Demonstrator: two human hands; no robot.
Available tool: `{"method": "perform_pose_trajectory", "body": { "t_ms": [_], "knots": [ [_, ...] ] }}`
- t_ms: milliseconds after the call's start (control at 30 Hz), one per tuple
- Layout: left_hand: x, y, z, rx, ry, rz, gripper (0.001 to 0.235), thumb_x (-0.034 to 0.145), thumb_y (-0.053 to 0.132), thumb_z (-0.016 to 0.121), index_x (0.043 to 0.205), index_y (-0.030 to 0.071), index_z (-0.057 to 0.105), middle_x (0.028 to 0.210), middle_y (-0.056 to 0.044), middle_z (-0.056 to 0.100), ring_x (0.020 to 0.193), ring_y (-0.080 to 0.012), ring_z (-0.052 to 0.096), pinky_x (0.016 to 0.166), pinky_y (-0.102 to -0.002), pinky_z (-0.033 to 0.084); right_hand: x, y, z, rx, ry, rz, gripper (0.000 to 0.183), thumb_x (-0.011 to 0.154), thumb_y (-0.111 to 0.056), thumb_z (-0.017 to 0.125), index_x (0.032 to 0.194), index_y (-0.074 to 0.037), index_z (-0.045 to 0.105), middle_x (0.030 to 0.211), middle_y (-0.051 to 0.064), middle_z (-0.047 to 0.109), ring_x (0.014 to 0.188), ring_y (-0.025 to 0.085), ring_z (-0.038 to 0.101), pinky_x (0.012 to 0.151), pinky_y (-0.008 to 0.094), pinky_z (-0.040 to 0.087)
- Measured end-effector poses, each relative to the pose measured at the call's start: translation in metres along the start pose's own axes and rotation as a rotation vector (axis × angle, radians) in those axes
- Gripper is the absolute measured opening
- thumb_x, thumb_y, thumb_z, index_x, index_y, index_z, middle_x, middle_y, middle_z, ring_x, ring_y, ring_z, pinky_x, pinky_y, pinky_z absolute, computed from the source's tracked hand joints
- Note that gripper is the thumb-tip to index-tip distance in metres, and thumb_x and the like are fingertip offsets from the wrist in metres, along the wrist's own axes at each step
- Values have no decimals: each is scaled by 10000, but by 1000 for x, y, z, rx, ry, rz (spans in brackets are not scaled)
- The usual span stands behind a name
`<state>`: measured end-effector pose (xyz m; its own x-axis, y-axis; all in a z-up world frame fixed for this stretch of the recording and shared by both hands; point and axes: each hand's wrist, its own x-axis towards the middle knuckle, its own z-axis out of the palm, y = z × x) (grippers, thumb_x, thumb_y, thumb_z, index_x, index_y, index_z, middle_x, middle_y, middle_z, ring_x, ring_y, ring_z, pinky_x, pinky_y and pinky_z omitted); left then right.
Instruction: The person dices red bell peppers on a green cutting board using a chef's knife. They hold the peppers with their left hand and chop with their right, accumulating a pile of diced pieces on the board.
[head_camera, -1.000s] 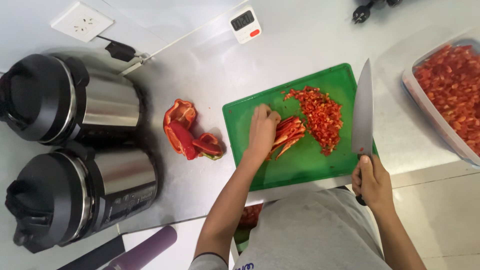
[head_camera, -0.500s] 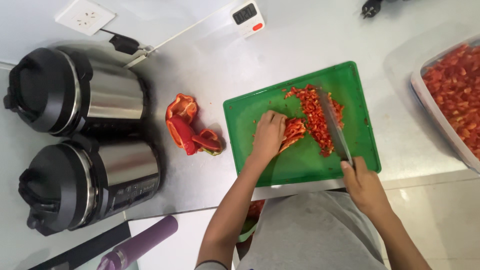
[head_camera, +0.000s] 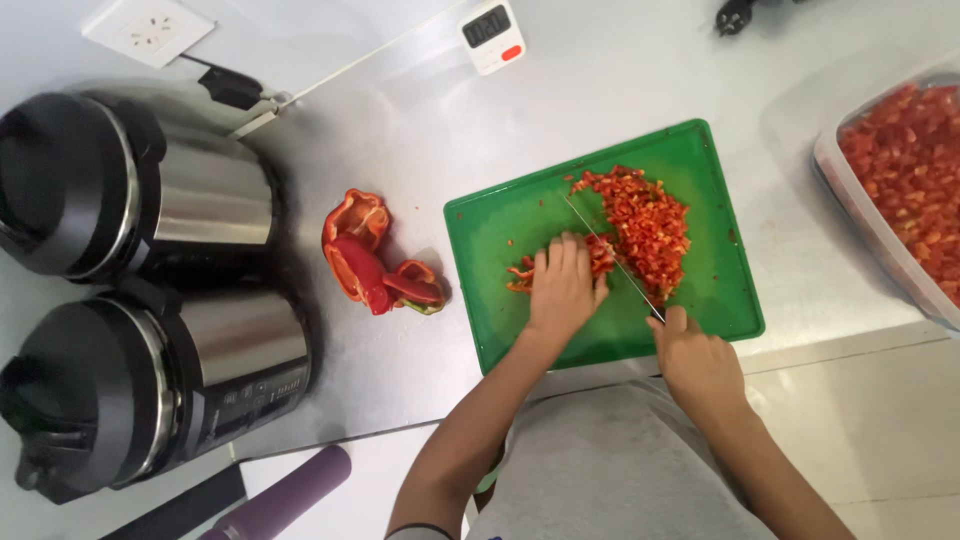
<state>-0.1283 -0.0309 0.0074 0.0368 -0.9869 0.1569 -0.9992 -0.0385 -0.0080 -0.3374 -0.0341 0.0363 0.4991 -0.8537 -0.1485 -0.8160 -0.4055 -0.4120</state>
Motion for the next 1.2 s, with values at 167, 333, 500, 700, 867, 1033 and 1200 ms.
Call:
{"method": "perform_pose_trajectory", "body": {
  "t_ms": [167, 333, 500, 700, 867, 1033, 1200],
  "knots": [
    [1, -5, 7, 31, 49, 29, 672, 863, 436, 642, 1301, -69, 582, 1317, -213, 557, 1186, -320, 516, 1008, -467, 428, 6, -9, 6, -135, -13, 29, 375, 1044, -355, 545, 857, -37, 479, 551, 165, 638, 500, 353, 677, 452, 429, 548],
    [-1, -8, 15, 49, -9, 35, 649, 884, 444, 630, 1300, -53, 591, 1325, -204, 561, 1187, -311, 511, 1017, -459, 424, 7, -13, 23, -152, -65, 125, 412, 1059, -395, 519, 858, -36, 489, 553, 179, 641, 520, 375, 681, 467, 461, 552],
    [-1, -11, 14, 57, 7, 43, 657, 870, 454, 620, 1298, -42, 595, 1332, -202, 557, 1197, -316, 510, 1030, -463, 418, 50, -36, 46, -132, 63, 132, 431, 1063, -417, 499, 886, -24, 492, 587, 202, 654, 552, 408, 684, 498, 499, 554],
    [-1, -12, 11, 7, -12, 36, 708, 831, 468, 618, 1290, -71, 594, 1330, -218, 552, 1194, -325, 507, 1012, -473, 415, 41, -36, 24, -75, 31, 132, 414, 1077, -401, 494, 912, -22, 489, 577, 209, 645, 543, 419, 672, 483, 507, 543],
    [-4, -11, 15, 7, 14, 22, 644, 839, 439, 620, 1249, -57, 609, 1341, -219, 549, 1214, -327, 507, 1030, -470, 414, 9, -44, 15, -210, -36, 99, 415, 1063, -405, 507, 905, -22, 485, 534, 165, 636, 488, 370, 672, 435, 452, 540],
    [-3, -13, 18, -36, -6, 29, 593, 844, 422, 629, 1214, -40, 621, 1340, -226, 549, 1208, -328, 507, 1030, -479, 417, 14, -45, 23, -294, -50, 112, 424, 1069, -422, 512, 876, -46, 478, 550, 145, 642, 497, 332, 684, 439, 421, 549],
    [-5, -12, 17, -22, -14, 34, 615, 824, 423, 635, 1227, -41, 609, 1334, -219, 551, 1218, -325, 506, 1041, -489, 420, 35, -44, 52, -239, 20, 131, 432, 1066, -428, 515, 908, -28, 485, 562, 159, 650, 527, 352, 693, 457, 444, 556]
  ]
}}
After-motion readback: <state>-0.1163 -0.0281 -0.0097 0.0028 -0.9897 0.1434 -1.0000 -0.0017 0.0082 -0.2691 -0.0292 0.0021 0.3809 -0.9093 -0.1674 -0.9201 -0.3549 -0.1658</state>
